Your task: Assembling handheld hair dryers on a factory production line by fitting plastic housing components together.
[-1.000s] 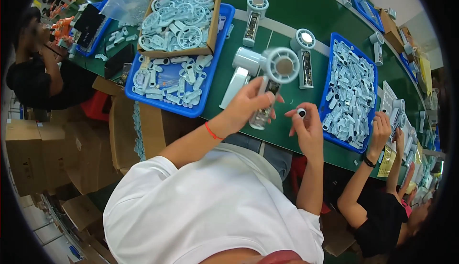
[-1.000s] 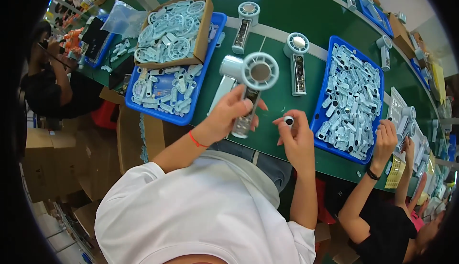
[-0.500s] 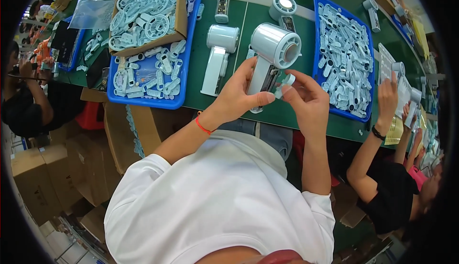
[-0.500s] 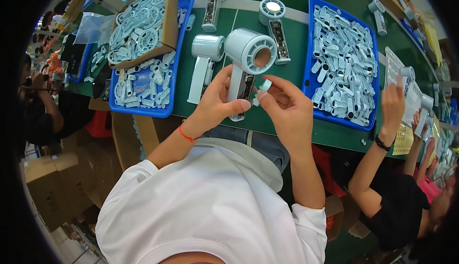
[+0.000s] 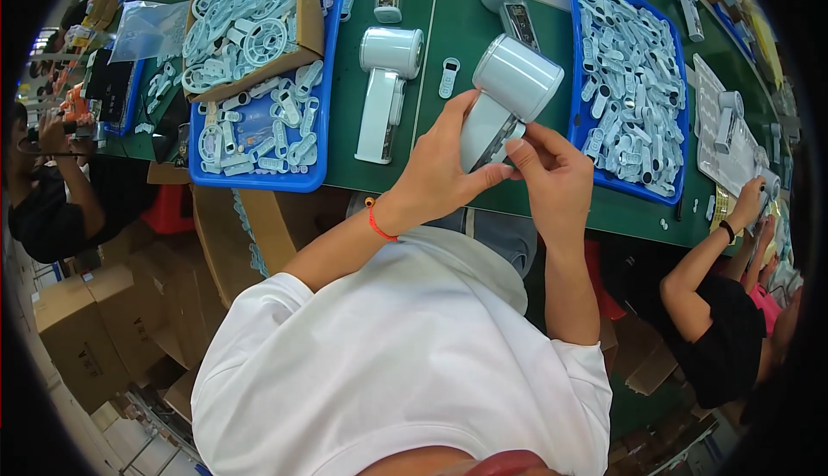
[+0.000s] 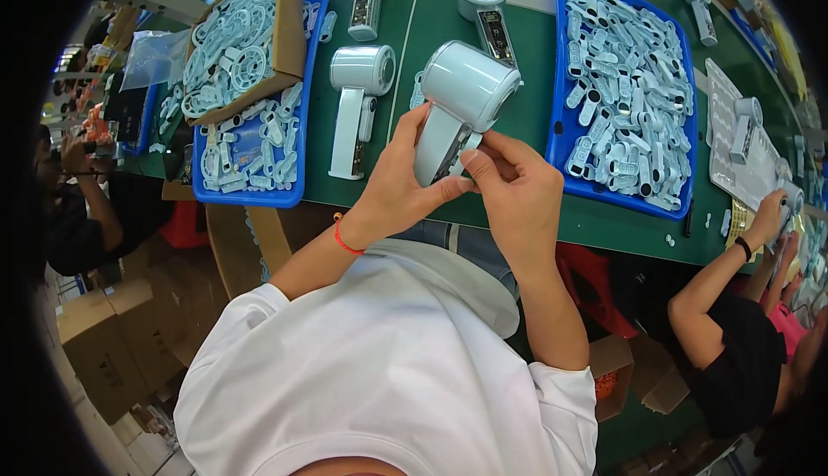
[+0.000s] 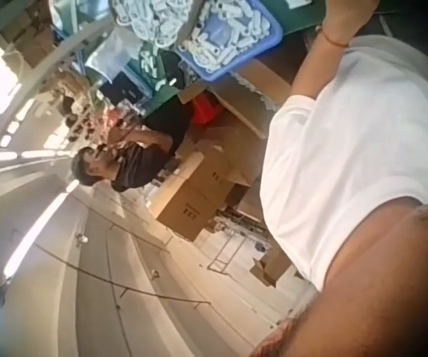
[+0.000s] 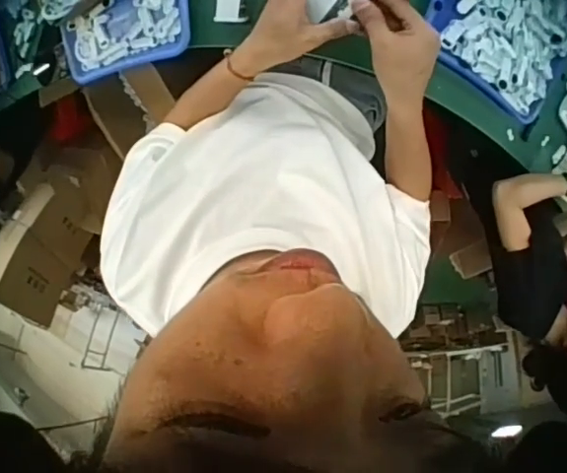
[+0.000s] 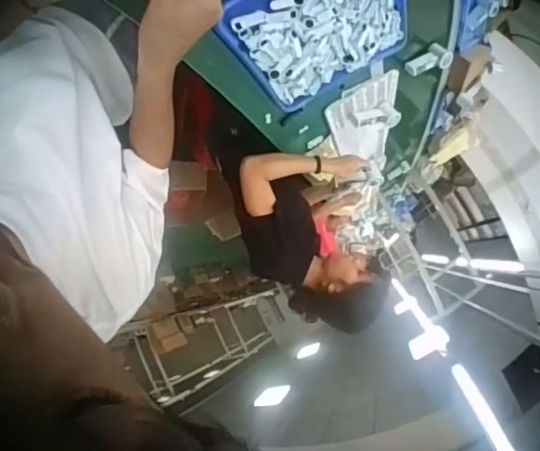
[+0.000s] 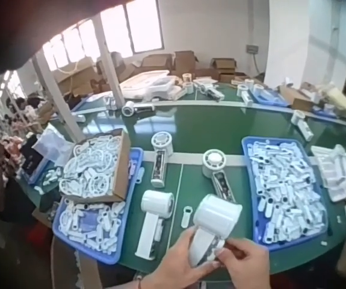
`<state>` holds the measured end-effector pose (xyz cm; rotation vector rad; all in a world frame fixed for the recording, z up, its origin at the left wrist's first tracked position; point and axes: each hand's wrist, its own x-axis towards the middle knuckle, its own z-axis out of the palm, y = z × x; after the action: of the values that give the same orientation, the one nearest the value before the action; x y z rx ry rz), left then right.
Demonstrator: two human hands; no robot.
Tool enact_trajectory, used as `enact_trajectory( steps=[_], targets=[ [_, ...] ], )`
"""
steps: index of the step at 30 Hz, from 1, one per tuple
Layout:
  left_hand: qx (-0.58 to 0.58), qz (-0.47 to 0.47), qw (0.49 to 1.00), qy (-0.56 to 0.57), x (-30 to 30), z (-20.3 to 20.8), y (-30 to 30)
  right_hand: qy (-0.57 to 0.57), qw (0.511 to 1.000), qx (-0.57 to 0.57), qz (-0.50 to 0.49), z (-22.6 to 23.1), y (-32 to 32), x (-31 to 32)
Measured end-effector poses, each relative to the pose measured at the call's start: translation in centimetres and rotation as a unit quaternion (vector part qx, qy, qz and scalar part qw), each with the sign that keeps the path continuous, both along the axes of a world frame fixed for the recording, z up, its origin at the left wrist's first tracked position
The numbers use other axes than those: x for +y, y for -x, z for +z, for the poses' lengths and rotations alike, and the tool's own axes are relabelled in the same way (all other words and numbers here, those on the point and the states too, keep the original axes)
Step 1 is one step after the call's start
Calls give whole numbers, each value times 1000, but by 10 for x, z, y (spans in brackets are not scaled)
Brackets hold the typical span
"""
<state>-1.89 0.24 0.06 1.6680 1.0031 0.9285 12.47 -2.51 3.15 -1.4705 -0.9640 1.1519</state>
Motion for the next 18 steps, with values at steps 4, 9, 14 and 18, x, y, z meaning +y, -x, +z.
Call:
enact_trajectory(
  steps=[4, 9, 14, 18],
  targets=[
    [10, 33, 999, 5, -2, 5, -3, 7, 1000, -13, 0, 2, -2, 2],
    [13, 47, 999, -9, -1, 0, -4, 24, 999, -41, 24, 2, -7, 8],
    [37, 89, 995, -30, -3, 2, -10, 40, 998, -38, 25, 5, -5, 11],
    [28, 62, 998, -16, 3, 4, -5, 92, 991, 7, 95, 0, -12, 16]
  ],
)
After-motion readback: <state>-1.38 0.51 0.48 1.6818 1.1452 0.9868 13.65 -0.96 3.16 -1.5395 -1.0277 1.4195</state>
